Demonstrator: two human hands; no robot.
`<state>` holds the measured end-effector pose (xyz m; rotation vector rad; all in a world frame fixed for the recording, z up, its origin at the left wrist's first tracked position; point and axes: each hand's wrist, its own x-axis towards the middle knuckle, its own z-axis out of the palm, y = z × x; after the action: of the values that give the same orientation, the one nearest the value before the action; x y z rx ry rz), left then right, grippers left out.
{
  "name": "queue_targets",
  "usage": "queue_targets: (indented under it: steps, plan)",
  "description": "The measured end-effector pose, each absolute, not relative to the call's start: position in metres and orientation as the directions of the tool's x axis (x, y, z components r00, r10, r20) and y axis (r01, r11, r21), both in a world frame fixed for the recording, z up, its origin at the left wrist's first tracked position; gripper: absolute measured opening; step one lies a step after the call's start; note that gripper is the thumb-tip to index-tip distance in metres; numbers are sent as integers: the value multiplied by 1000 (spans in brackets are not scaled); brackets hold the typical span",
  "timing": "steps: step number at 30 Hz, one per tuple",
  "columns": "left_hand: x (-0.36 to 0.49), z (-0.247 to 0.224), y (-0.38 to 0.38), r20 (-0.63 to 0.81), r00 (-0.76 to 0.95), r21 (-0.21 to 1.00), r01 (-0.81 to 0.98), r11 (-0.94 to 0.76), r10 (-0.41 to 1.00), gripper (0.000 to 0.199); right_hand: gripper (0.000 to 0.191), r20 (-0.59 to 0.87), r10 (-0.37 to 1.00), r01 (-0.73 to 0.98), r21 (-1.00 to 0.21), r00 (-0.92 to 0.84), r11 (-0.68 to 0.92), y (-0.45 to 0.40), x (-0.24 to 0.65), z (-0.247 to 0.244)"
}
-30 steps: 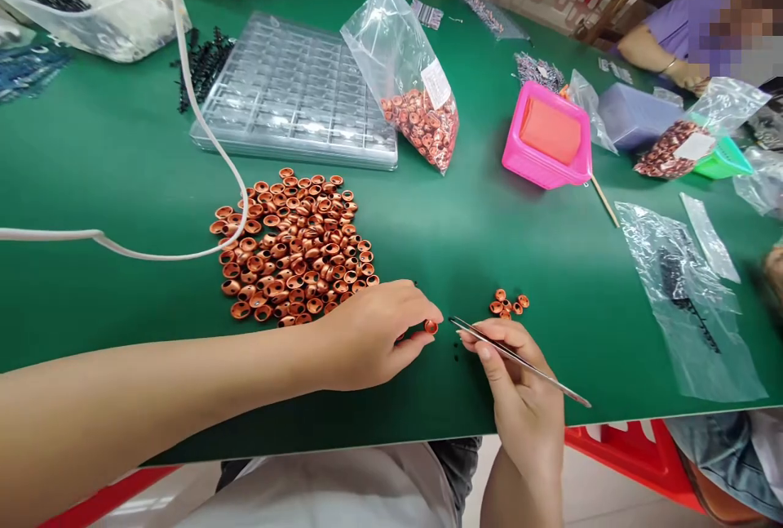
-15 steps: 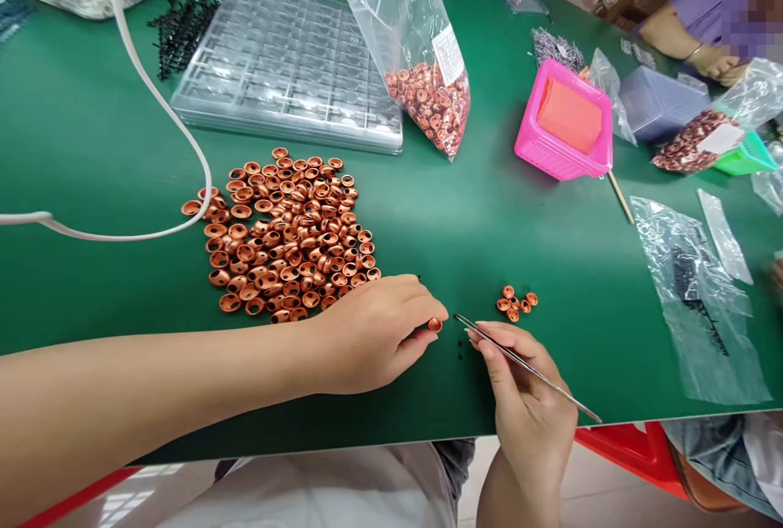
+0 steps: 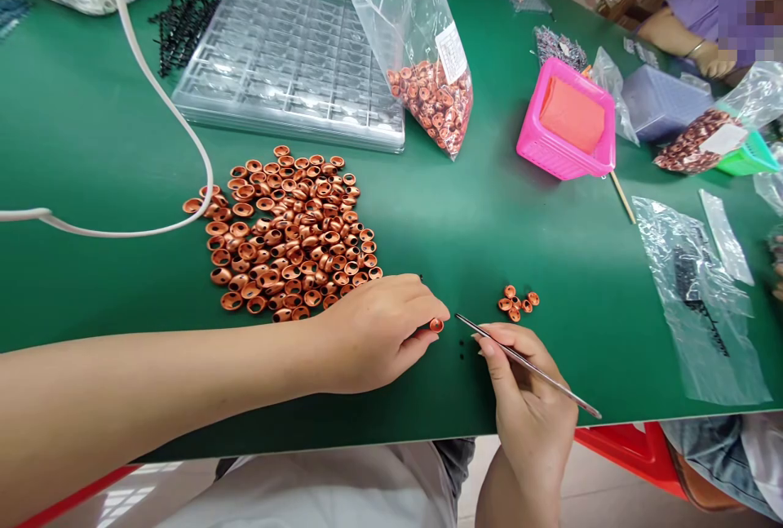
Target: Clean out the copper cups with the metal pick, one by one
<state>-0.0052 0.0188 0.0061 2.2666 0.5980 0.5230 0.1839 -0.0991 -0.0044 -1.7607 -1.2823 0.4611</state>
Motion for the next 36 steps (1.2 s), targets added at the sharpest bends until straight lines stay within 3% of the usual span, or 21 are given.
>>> queue_targets:
  steps: [7, 16, 20, 36]
  plan:
    - [-5, 4, 19, 212, 803, 728, 249, -638, 556, 15, 9, 270, 865, 582, -812, 424, -32, -99, 181, -5]
    - [-5, 8, 10, 347, 786, 665, 179, -725, 512, 14, 22, 478, 759, 458, -848, 443, 267, -117, 168, -8]
    - [-2, 10, 2, 337, 802, 669, 164, -725, 493, 15, 27, 536, 772, 458, -812, 342, 361, -121, 169, -12]
    - [0, 4, 4, 327, 789, 709, 160, -687, 520, 15, 31, 468, 831, 484, -826, 301, 290, -118, 167, -10]
